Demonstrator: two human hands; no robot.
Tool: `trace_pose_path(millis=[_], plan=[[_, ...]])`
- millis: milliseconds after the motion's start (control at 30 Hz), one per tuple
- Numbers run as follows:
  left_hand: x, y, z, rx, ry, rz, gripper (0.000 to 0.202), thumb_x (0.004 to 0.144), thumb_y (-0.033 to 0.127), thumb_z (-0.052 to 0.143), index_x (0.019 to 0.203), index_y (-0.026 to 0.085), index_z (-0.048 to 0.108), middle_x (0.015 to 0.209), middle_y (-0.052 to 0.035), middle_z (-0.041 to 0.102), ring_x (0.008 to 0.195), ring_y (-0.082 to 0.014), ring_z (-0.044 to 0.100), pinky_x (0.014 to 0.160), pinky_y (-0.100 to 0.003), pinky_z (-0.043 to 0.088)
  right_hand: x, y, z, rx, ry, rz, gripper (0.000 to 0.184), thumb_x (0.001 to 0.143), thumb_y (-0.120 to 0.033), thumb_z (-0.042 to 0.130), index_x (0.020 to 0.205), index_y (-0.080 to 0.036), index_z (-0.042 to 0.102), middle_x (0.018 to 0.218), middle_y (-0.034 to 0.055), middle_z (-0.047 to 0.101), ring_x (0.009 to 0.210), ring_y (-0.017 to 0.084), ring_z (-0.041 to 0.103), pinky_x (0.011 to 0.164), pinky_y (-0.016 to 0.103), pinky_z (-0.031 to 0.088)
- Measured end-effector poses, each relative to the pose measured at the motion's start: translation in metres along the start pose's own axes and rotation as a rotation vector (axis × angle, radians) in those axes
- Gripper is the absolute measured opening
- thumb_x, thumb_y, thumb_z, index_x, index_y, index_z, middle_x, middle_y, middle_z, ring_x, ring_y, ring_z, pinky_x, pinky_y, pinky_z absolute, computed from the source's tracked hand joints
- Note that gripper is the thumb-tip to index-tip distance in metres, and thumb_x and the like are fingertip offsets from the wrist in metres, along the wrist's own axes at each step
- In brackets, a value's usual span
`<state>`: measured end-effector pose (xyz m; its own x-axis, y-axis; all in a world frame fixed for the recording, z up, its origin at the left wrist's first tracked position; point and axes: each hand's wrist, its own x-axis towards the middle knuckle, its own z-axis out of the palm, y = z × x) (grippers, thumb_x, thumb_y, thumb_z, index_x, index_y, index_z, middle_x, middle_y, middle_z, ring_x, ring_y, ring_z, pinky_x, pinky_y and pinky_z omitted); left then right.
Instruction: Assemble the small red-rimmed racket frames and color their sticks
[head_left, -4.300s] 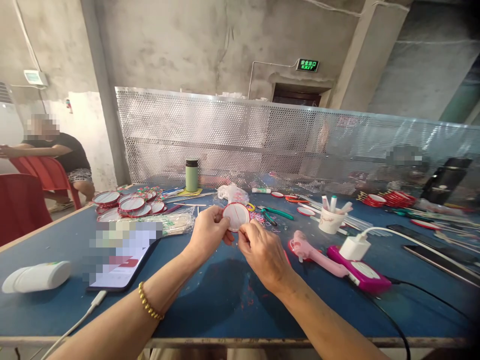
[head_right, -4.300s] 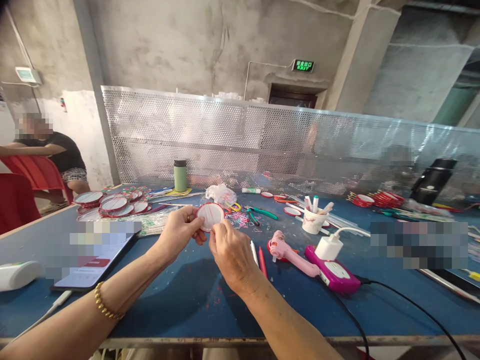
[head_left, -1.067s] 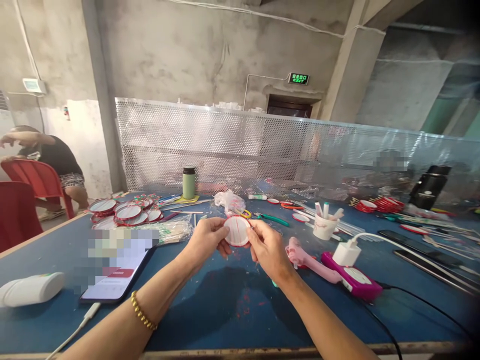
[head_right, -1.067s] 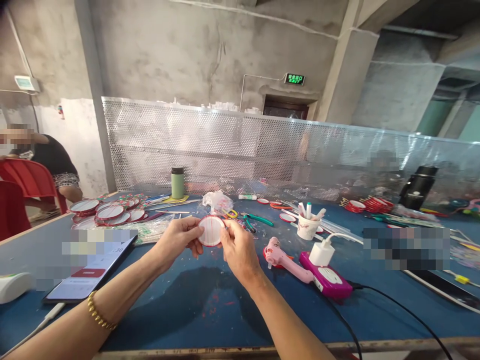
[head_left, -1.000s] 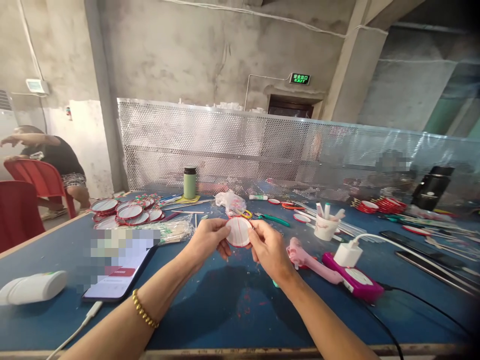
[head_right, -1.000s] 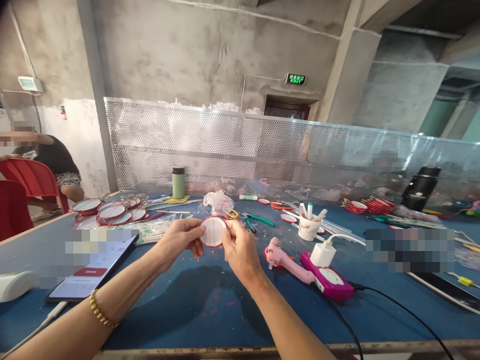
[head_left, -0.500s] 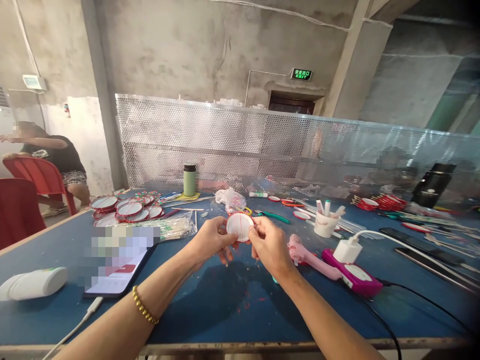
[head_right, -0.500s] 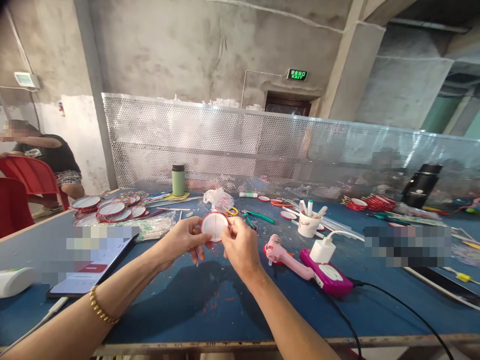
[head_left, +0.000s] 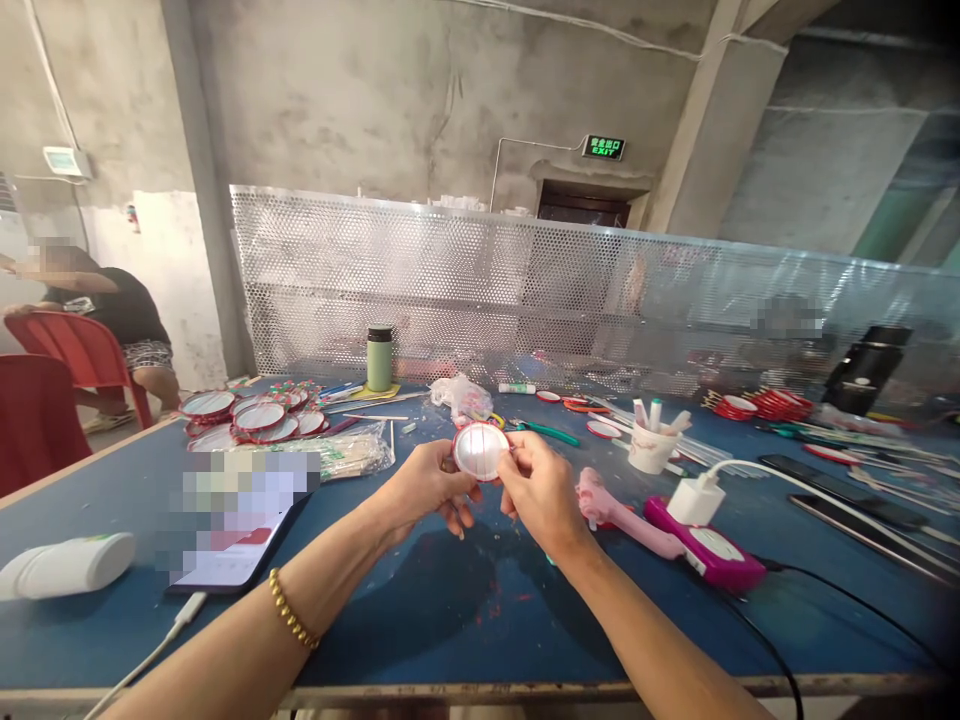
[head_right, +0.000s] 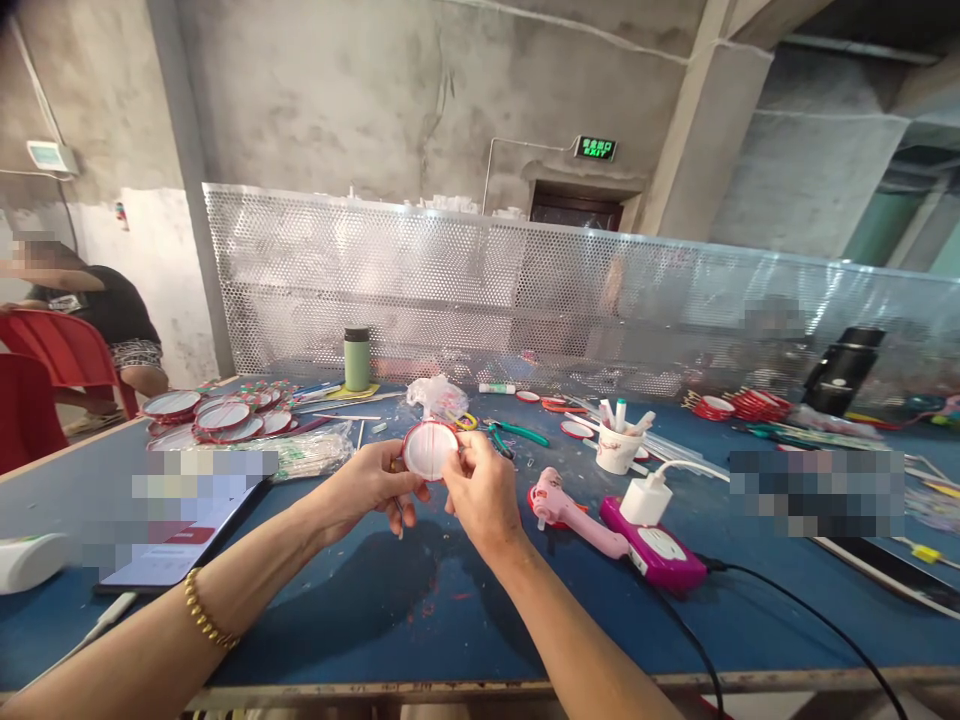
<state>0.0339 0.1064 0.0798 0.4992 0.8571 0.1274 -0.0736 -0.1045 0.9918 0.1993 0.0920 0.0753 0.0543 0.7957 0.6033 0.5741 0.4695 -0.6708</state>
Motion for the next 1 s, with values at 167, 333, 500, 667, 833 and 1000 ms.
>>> trace_pose_path(millis=[167,333,500,667,833,1000], plan=[[0.000,0.000,0.000,0.003,0.004,0.000,0.018,0.074,0.014,0.058,0.091,0.013,0.053,0.075,-0.0057,0.067,0.048,-0.0141,0.064,0.040,-0.024,0.051,0.000,0.001,0.000,-0.007,-0.003,0.007,0.016,0.086,-0.028,0.047,0.092,-0.018,0.058,0.049,-0.0041,0.061,0.032,0.012,0.054,0.038,0.020,0.041],[-0.002,0.009,-0.002,0.082,0.031,-0.069,0.016,0.072,0.011,0.054,0.088,0.013,0.055,0.074,-0.0051,0.068,0.047,-0.0128,0.063,0.038,-0.022,0.048,0.000,0.000,0.001,0.017,-0.054,0.046,0.019,0.084,-0.027,0.047,0.093,-0.017,0.060,0.051,-0.0043,0.061,0.031,0.011,0.053,0.034,0.020,0.040],[0.000,0.016,-0.016,0.261,0.229,-0.101,0.019,0.071,0.007,0.046,0.085,0.013,0.058,0.058,-0.0001,0.062,0.043,-0.0112,0.060,0.036,-0.017,0.044,-0.002,-0.002,0.007,0.081,-0.171,0.189,0.038,0.079,-0.027,0.049,0.114,-0.016,0.060,0.056,-0.0041,0.063,0.028,0.011,0.049,0.027,0.019,0.035],[0.003,0.015,-0.029,0.425,0.151,-0.097,0.022,0.081,0.015,0.043,0.062,0.013,0.054,0.058,-0.0032,0.064,0.034,-0.0080,0.053,0.032,-0.016,0.037,-0.004,0.001,0.013,0.044,-0.200,0.197,0.035,0.081,-0.028,0.049,0.111,-0.017,0.062,0.057,-0.0038,0.064,0.027,0.010,0.047,0.027,0.019,0.035],[0.006,0.010,-0.033,0.576,0.142,-0.085,0.026,0.084,0.018,0.045,0.059,0.016,0.051,0.042,0.0015,0.053,0.033,-0.0090,0.049,0.034,-0.017,0.038,-0.003,0.006,0.017,-0.066,-0.236,0.153,0.030,0.083,-0.025,0.047,0.107,-0.017,0.062,0.055,-0.0031,0.064,0.031,0.012,0.049,0.035,0.023,0.039],[0.009,0.000,-0.039,0.820,0.151,-0.149,0.025,0.078,0.012,0.045,0.054,0.017,0.048,0.040,0.0016,0.051,0.033,-0.0100,0.049,0.038,-0.019,0.040,0.001,0.008,0.014,-0.239,-0.105,-0.115,0.029,0.090,-0.034,0.047,0.103,-0.014,0.063,0.051,-0.0001,0.062,0.050,0.018,0.061,0.059,0.028,0.045]])
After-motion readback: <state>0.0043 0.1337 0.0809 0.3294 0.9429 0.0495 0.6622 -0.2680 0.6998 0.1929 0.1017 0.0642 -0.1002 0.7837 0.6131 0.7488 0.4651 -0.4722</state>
